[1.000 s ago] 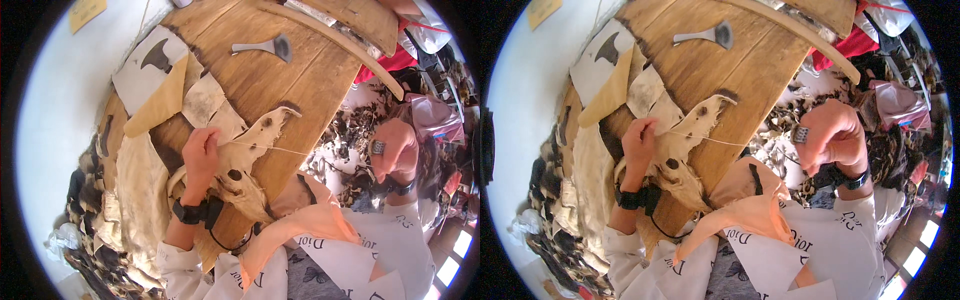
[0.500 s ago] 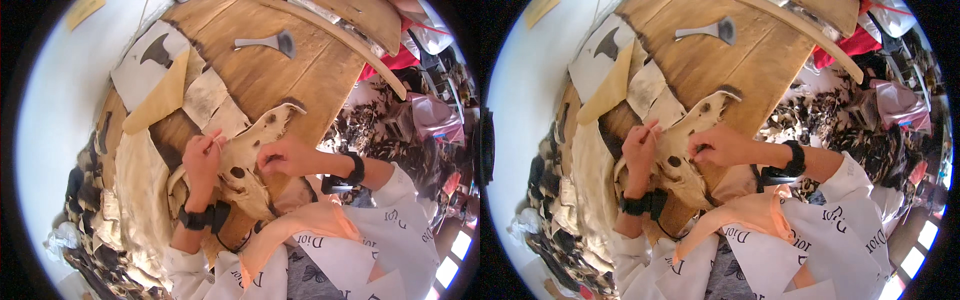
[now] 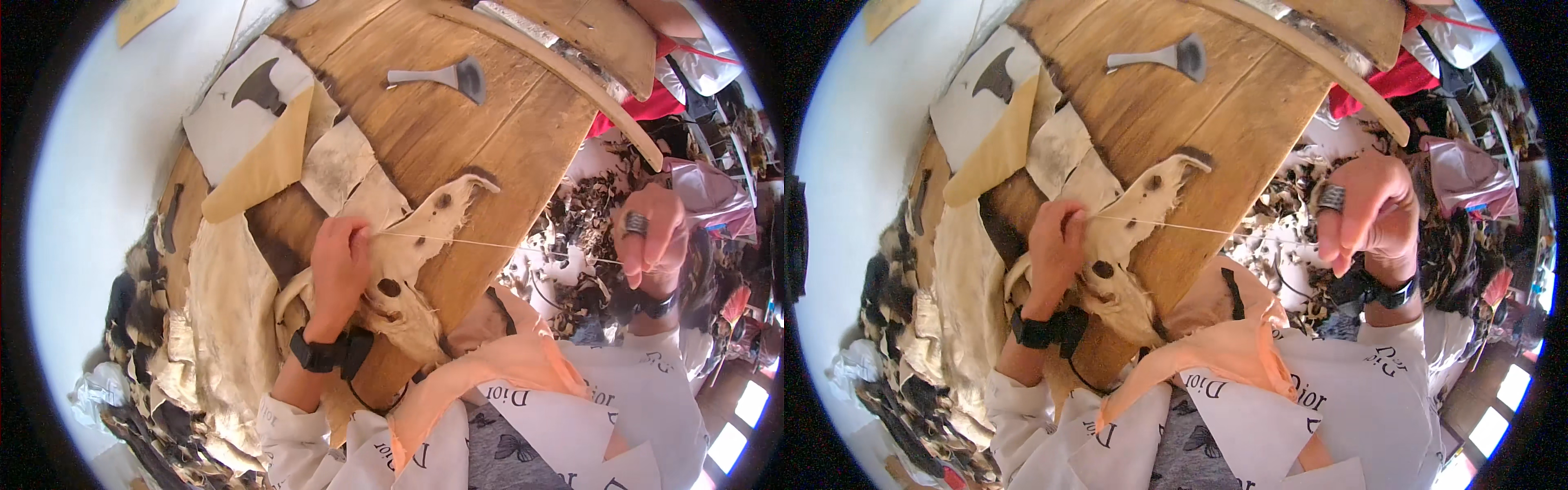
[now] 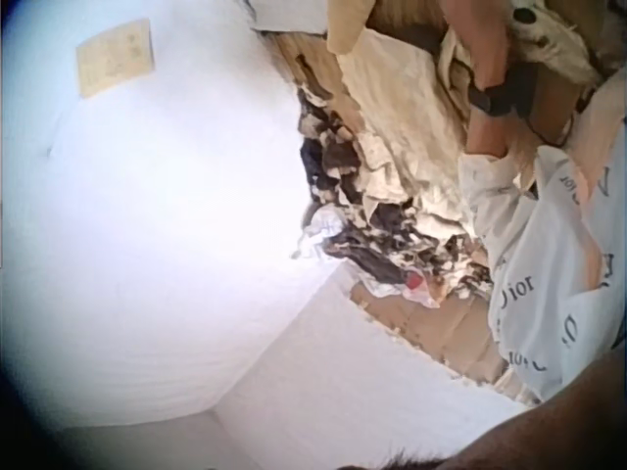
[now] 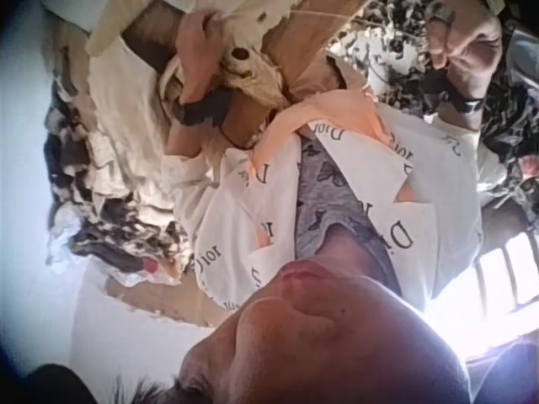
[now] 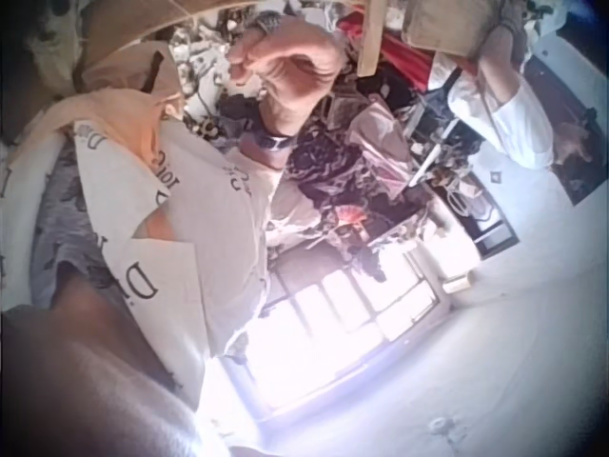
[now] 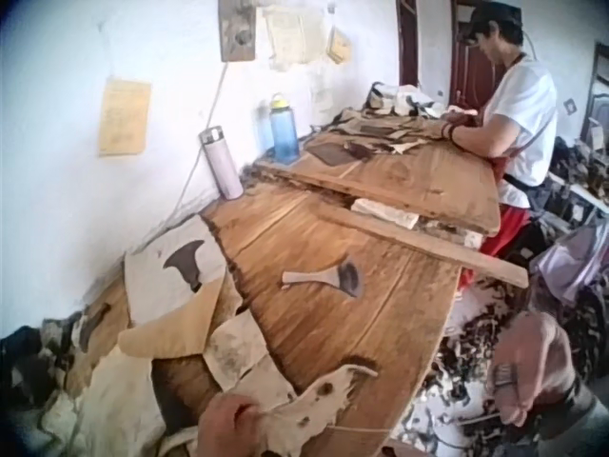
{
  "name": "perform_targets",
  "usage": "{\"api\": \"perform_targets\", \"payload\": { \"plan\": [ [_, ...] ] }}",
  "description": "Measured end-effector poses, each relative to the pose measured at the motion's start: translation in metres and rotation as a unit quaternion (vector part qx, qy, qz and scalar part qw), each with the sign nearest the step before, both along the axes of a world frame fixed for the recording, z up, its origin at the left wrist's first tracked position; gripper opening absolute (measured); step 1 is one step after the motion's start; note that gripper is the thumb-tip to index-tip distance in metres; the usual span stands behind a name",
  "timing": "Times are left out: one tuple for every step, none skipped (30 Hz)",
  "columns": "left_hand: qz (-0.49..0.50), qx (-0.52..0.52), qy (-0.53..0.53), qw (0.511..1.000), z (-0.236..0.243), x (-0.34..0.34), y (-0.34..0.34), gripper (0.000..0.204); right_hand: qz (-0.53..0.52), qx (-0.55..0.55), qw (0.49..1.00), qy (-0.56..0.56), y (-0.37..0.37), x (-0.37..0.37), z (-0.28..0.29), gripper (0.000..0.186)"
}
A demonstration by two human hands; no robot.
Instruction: The person cuts a piece of fur using a hand tool, sews the edges together with a needle and thread, and then repeats the process with another piece of fur.
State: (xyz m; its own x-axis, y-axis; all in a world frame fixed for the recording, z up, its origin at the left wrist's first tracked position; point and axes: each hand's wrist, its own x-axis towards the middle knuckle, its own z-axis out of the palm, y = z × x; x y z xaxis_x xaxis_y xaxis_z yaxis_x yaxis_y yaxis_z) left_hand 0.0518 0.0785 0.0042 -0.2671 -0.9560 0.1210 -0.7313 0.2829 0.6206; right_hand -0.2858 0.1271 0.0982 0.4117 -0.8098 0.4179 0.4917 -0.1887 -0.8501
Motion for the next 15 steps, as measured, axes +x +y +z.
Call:
{"api": "perform_targets", "payload": {
  "plan": [
    [-0.006, 0.018, 0.053, 0.998, 0.013, -0.006, 0.0, 0.011, -0.046, 0.017, 0.998, 0.028, 0.004, -0.002, -0.002, 0.012],
    [-0.013, 0.036, 0.106, 0.994, 0.02, -0.011, 0.0, 0.01, -0.052, 0.015, 0.998, 0.028, 0.007, -0.002, -0.002, 0.012],
    [-0.02, 0.034, 0.107, 0.993, 0.017, -0.013, 0.0, 0.01, -0.06, 0.075, 0.995, 0.018, 0.01, -0.002, -0.002, 0.013],
    [-0.086, 0.084, 0.14, 0.983, 0.013, -0.013, -0.002, 0.009, -0.068, 0.131, 0.989, 0.006, 0.011, -0.002, 0.0, 0.016],
    [-0.153, 0.134, 0.172, 0.964, 0.01, -0.015, -0.004, 0.007, -0.064, 0.103, 0.993, 0.012, 0.009, -0.005, -0.001, 0.014],
    [-0.163, 0.128, 0.174, 0.963, 0.01, -0.015, -0.003, 0.007, -0.077, 0.135, 0.984, 0.092, 0.012, -0.006, 0.009, 0.011],
    [-0.104, 0.156, 0.145, 0.971, 0.008, -0.015, -0.003, 0.006, -0.091, 0.195, 0.961, 0.173, 0.011, -0.006, 0.016, 0.01],
    [-0.049, 0.186, 0.117, 0.974, 0.005, -0.014, -0.001, 0.008, -0.109, 0.257, 0.927, 0.252, 0.013, -0.005, 0.023, 0.009],
    [-0.046, 0.179, 0.11, 0.977, 0.002, -0.013, -0.003, 0.012, -0.085, 0.265, 0.906, 0.319, 0.01, -0.004, 0.027, 0.008],
    [-0.062, 0.179, 0.117, 0.975, 0.001, -0.015, -0.004, 0.012, -0.08, 0.264, 0.893, 0.355, 0.011, -0.006, 0.029, 0.006],
    [-0.06, 0.175, 0.118, 0.976, -0.001, -0.017, -0.005, 0.012, -0.061, 0.232, 0.889, 0.389, 0.012, -0.009, 0.03, 0.006],
    [-0.057, 0.172, 0.118, 0.976, -0.003, -0.02, -0.005, 0.012, -0.039, 0.201, 0.882, 0.424, 0.013, -0.014, 0.032, 0.005],
    [-0.068, 0.142, 0.125, 0.98, -0.004, -0.02, -0.006, 0.012, -0.047, 0.204, 0.879, 0.428, 0.013, -0.019, 0.034, 0.005],
    [-0.078, 0.14, 0.132, 0.978, -0.003, -0.02, -0.006, 0.012, -0.07, 0.181, 0.865, 0.462, 0.013, -0.025, 0.038, 0.005],
    [-0.049, 0.168, 0.119, 0.977, -0.002, -0.019, -0.007, 0.013, -0.09, 0.159, 0.849, 0.495, 0.012, -0.032, 0.041, 0.005]
  ]
}}
